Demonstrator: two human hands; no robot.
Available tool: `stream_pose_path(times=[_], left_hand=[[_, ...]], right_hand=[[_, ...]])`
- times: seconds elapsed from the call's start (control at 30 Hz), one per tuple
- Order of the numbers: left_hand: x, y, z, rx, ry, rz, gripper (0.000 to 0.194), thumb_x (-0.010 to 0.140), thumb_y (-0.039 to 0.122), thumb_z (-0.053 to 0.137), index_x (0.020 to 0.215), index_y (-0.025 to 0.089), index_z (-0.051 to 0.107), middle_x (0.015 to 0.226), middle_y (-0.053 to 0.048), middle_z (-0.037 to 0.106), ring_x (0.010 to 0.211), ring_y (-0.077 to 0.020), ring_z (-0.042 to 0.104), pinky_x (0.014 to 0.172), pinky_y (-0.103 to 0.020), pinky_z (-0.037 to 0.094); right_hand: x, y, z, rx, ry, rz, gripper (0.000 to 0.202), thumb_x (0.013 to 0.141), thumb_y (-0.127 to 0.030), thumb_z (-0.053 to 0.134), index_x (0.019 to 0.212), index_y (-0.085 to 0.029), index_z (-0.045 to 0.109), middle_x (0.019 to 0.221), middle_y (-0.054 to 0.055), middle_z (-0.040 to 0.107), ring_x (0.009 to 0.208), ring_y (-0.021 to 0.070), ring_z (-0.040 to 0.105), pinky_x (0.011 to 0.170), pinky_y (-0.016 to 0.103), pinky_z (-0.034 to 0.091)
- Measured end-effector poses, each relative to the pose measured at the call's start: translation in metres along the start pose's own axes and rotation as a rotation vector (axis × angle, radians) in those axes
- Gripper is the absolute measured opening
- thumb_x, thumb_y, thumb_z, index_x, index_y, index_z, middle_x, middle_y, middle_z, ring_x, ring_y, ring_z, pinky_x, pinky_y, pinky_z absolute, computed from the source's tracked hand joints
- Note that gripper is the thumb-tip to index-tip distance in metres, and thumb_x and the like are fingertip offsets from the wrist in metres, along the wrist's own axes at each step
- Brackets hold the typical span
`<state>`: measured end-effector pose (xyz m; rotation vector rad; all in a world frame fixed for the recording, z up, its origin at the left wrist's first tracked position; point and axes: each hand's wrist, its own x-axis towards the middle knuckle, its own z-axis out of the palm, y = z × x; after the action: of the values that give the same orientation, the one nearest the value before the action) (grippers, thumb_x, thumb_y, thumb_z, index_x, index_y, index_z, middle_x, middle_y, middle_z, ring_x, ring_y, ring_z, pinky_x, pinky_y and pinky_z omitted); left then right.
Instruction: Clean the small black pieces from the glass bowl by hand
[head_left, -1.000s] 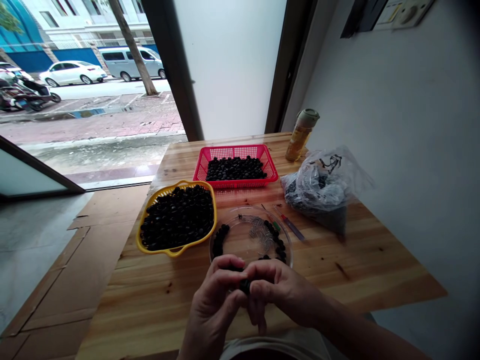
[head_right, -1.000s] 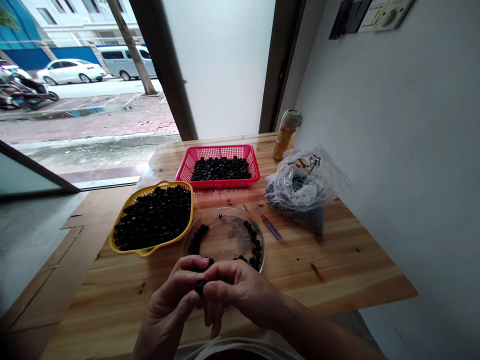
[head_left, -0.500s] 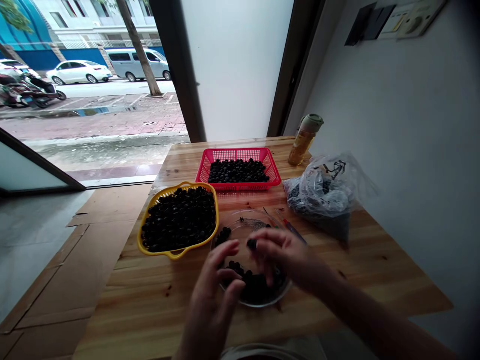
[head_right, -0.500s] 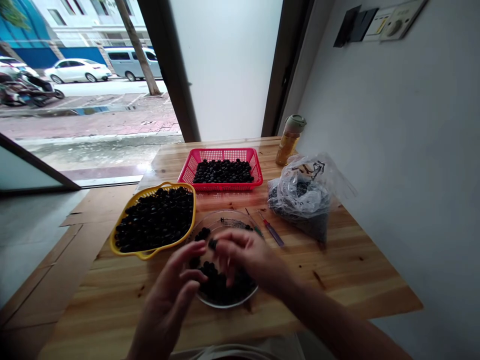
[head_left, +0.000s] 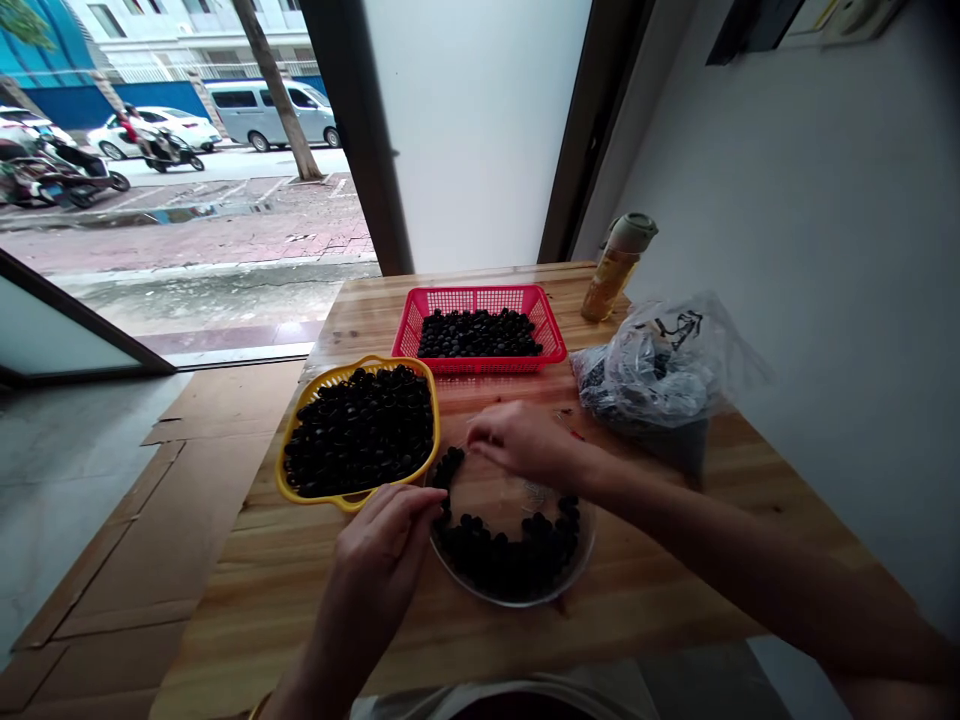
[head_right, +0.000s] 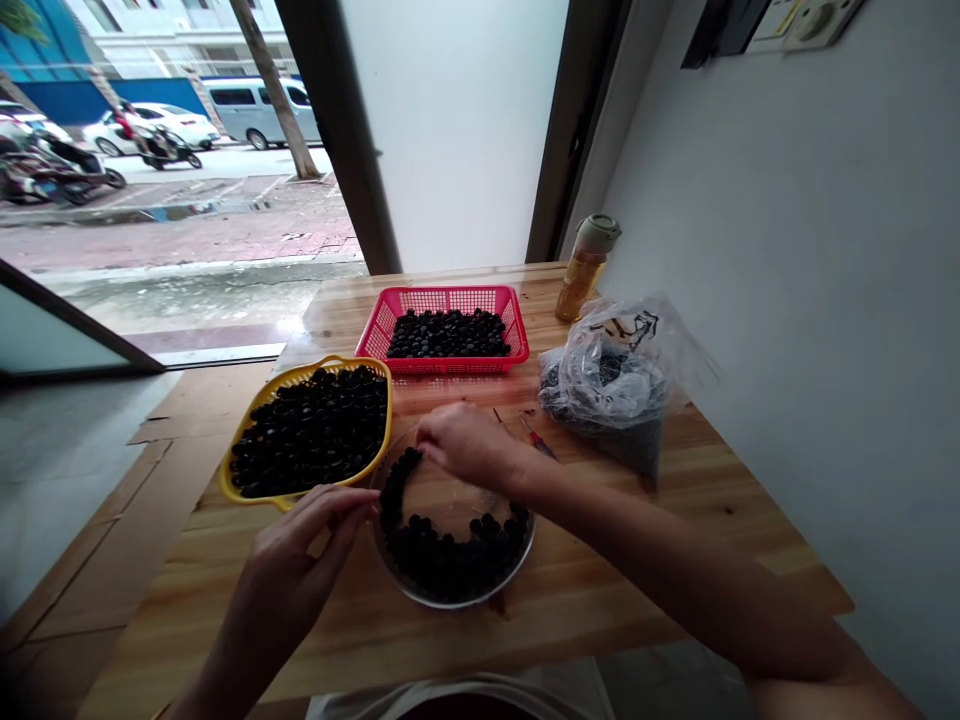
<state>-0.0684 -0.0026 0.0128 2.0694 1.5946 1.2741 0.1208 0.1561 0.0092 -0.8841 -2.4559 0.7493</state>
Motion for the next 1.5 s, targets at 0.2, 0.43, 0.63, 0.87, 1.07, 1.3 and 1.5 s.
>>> stream_pose_path(times=[0.2,0.43,0.63,0.87,1.07,1.3,1.5], left_hand=[[0.003,-0.001,0.0,0.008,-0.014,-0.074,0.014,0.095,0.015,0.064,0.099,0.021,0.077,0.085,-0.002,0.081,0.075,-0.0176,0.076,0.069,-0.023,0.057],[0.003,0.003,0.009,0.033,-0.068,-0.031,0.015,0.096,0.014,0.062,0.099,0.02,0.076,0.085,-0.003,0.079,0.076,-0.0174,0.075,0.069,-0.023,0.056],[0.004,-0.001,0.015,0.117,-0.217,0.016,0.019,0.101,0.016,0.054,0.101,0.019,0.072,0.086,-0.004,0.076,0.079,-0.0199,0.073,0.072,-0.027,0.057],[0.026,-0.001,0.037,0.507,-0.617,-0.047,0.029,0.1,0.007,0.045,0.106,0.02,0.071,0.104,-0.01,0.075,0.093,-0.025,0.074,0.08,-0.033,0.057],[0.052,0.0,0.069,0.601,-0.795,-0.061,0.014,0.099,0.021,0.058,0.097,0.017,0.072,0.101,-0.014,0.076,0.091,-0.0313,0.077,0.073,-0.036,0.057],[0.062,-0.006,0.09,0.629,-0.845,-0.098,0.023,0.102,0.025,0.051,0.101,0.016,0.071,0.102,-0.017,0.078,0.09,-0.0335,0.078,0.073,-0.039,0.057],[0.062,-0.008,0.08,0.558,-0.839,-0.113,0.017,0.098,0.015,0.053,0.101,0.018,0.069,0.104,-0.013,0.077,0.093,-0.0286,0.076,0.08,-0.036,0.056]], right_hand=[[0.003,-0.001,0.037,-0.182,-0.231,-0.019,0.03,0.096,0.003,0.056,0.113,-0.012,0.075,0.123,0.014,0.077,0.116,0.0232,0.071,0.101,0.035,0.054],[-0.001,0.003,0.044,-0.244,-0.269,0.066,0.015,0.1,-0.025,0.069,0.111,-0.014,0.071,0.115,0.009,0.073,0.101,0.0236,0.072,0.089,0.042,0.06],[-0.018,0.005,0.025,-0.054,-0.14,0.07,0.013,0.082,-0.004,0.073,0.091,-0.013,0.073,0.101,0.011,0.075,0.094,0.0246,0.07,0.081,0.032,0.053],[-0.066,0.003,-0.011,0.321,0.092,0.191,0.02,0.094,-0.02,0.061,0.11,-0.014,0.072,0.074,0.0,0.069,0.056,0.0122,0.062,0.054,0.022,0.051],[-0.1,-0.009,-0.012,0.721,0.132,0.271,0.028,0.092,-0.032,0.065,0.112,-0.015,0.075,0.075,-0.001,0.064,0.053,0.0105,0.061,0.051,0.022,0.053],[-0.12,-0.011,-0.012,0.787,0.192,0.269,0.026,0.093,-0.032,0.066,0.112,-0.017,0.076,0.084,0.002,0.066,0.057,0.0105,0.06,0.05,0.022,0.054],[-0.13,-0.008,-0.005,0.887,0.217,0.328,0.025,0.091,-0.034,0.071,0.11,-0.018,0.074,0.077,-0.001,0.063,0.059,0.0115,0.058,0.053,0.022,0.057]])
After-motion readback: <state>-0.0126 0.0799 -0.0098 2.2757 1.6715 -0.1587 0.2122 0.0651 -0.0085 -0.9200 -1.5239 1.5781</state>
